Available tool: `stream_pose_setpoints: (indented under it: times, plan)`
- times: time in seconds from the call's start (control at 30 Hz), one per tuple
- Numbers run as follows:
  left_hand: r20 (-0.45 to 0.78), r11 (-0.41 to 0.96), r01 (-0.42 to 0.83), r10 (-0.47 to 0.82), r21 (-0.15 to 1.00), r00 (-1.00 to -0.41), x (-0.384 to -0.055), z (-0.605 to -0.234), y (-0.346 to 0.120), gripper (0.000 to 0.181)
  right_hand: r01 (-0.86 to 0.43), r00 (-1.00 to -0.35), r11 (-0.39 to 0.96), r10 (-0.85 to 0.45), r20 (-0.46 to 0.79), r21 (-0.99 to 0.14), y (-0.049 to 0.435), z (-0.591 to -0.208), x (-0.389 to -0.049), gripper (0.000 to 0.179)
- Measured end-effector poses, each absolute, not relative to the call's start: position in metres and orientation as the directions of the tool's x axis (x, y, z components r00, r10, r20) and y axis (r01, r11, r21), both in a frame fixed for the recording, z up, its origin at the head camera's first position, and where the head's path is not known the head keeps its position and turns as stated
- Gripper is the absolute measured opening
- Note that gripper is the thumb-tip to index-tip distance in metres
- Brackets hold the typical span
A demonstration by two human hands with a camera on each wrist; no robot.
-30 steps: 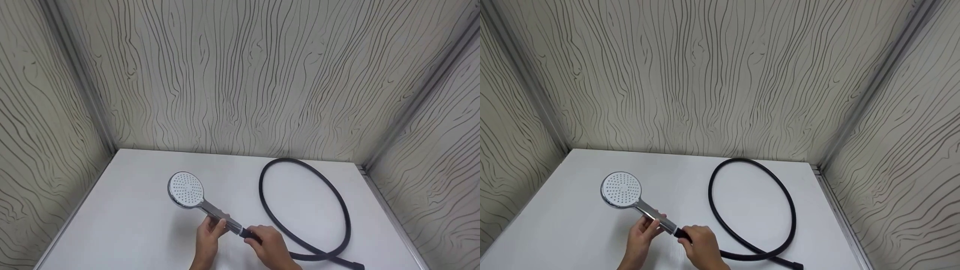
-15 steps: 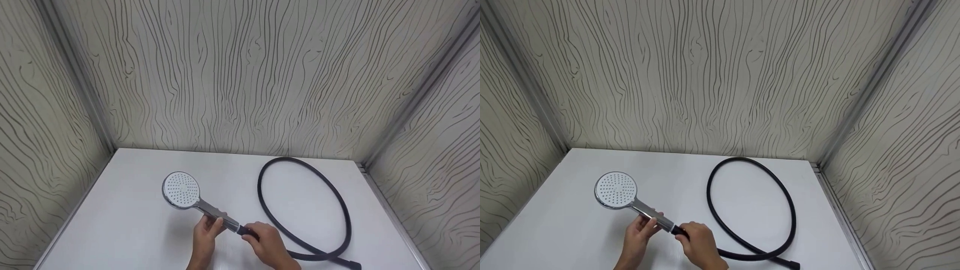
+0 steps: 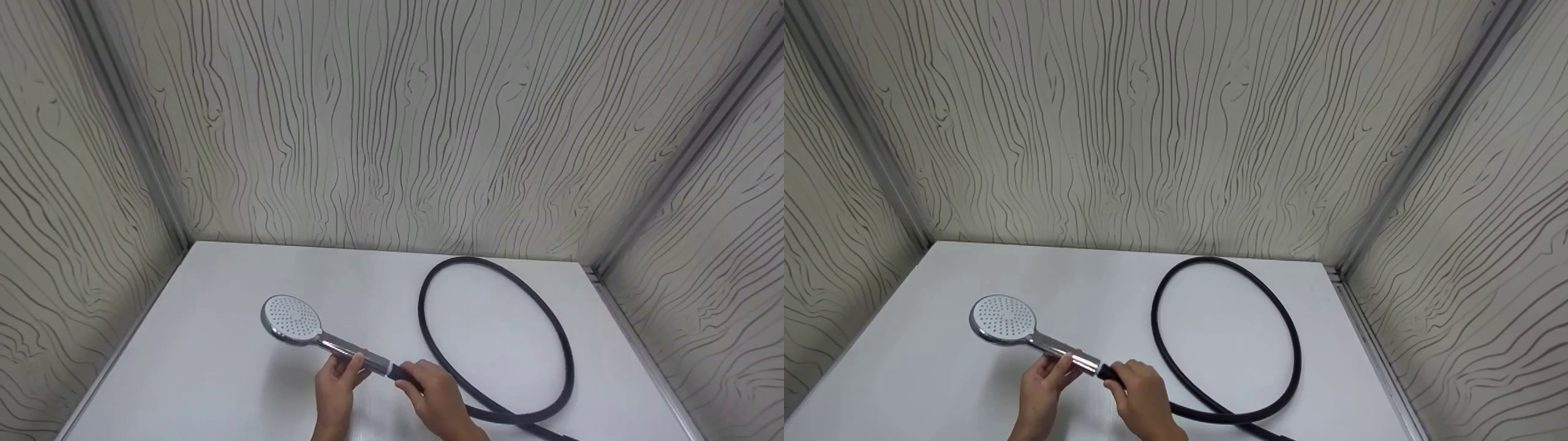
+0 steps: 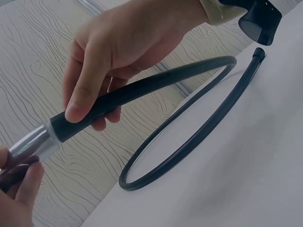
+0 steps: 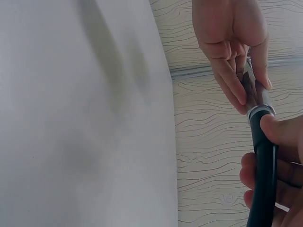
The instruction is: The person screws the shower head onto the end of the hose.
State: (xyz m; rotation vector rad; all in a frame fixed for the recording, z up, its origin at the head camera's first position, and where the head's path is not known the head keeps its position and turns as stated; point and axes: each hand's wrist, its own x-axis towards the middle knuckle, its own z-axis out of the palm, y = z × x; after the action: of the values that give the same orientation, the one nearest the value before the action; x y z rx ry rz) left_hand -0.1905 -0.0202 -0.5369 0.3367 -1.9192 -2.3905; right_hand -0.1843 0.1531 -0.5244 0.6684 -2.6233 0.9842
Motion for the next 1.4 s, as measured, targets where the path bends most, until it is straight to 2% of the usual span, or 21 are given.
stream_pose_setpoints:
  times: [0.13,0.3,0.43,0.63,0.83,1.0,1.1,1.17,1.23,1.33,1.4]
  plan:
    - [-0.172,-0.209,-0.128,-0.206,0.969,-0.963,-0.188,-0.537,-0.019,0.049,-0.526,-0.842,0.688,-0.336,0.423,-0.501,0.152,-0.523,-0.183,0.010]
    - [-0.125,-0.193,-0.095,-0.149,0.977,-0.981,-0.185,-0.536,-0.023,0.051,-0.556,-0.823,0.680,-0.373,0.427,-0.478,0.154,-0.523,-0.185,0.009]
    - [-0.073,-0.228,-0.055,-0.073,0.972,-0.995,-0.185,-0.535,-0.028,0.055,-0.555,-0.830,0.654,-0.392,0.397,-0.515,0.156,-0.522,-0.187,0.010]
    - [-0.056,-0.276,-0.054,0.000,0.960,-0.998,-0.186,-0.537,-0.032,0.061,-0.501,-0.860,0.605,-0.427,0.279,-0.618,0.161,-0.519,-0.191,0.017]
    - [-0.064,-0.265,-0.060,-0.006,0.962,-0.998,-0.182,-0.543,-0.022,0.060,-0.413,-0.904,0.620,-0.370,0.216,-0.667,0.156,-0.521,-0.195,0.026]
    - [-0.103,-0.252,-0.086,-0.053,0.964,-0.993,-0.182,-0.549,-0.013,0.054,-0.319,-0.935,0.601,-0.327,0.138,-0.733,0.154,-0.525,-0.196,0.024]
    - [-0.135,-0.237,-0.113,-0.079,0.965,-0.988,-0.183,-0.552,-0.012,0.050,-0.309,-0.930,0.573,-0.350,0.114,-0.759,0.155,-0.528,-0.196,0.020]
    - [-0.154,-0.229,-0.131,-0.090,0.965,-0.984,-0.183,-0.552,-0.013,0.049,-0.306,-0.921,0.568,-0.378,0.088,-0.764,0.156,-0.529,-0.195,0.016]
    - [-0.174,-0.227,-0.148,-0.099,0.963,-0.980,-0.183,-0.553,-0.013,0.049,-0.295,-0.915,0.570,-0.398,0.056,-0.766,0.158,-0.529,-0.194,0.021]
    - [-0.186,-0.234,-0.157,-0.107,0.959,-0.977,-0.183,-0.552,-0.013,0.050,-0.259,-0.926,0.594,-0.378,0.019,-0.762,0.159,-0.529,-0.193,0.028]
    - [-0.179,-0.239,-0.149,-0.108,0.959,-0.978,-0.183,-0.551,-0.012,0.050,-0.248,-0.940,0.622,-0.341,0.028,-0.743,0.158,-0.530,-0.192,0.026]
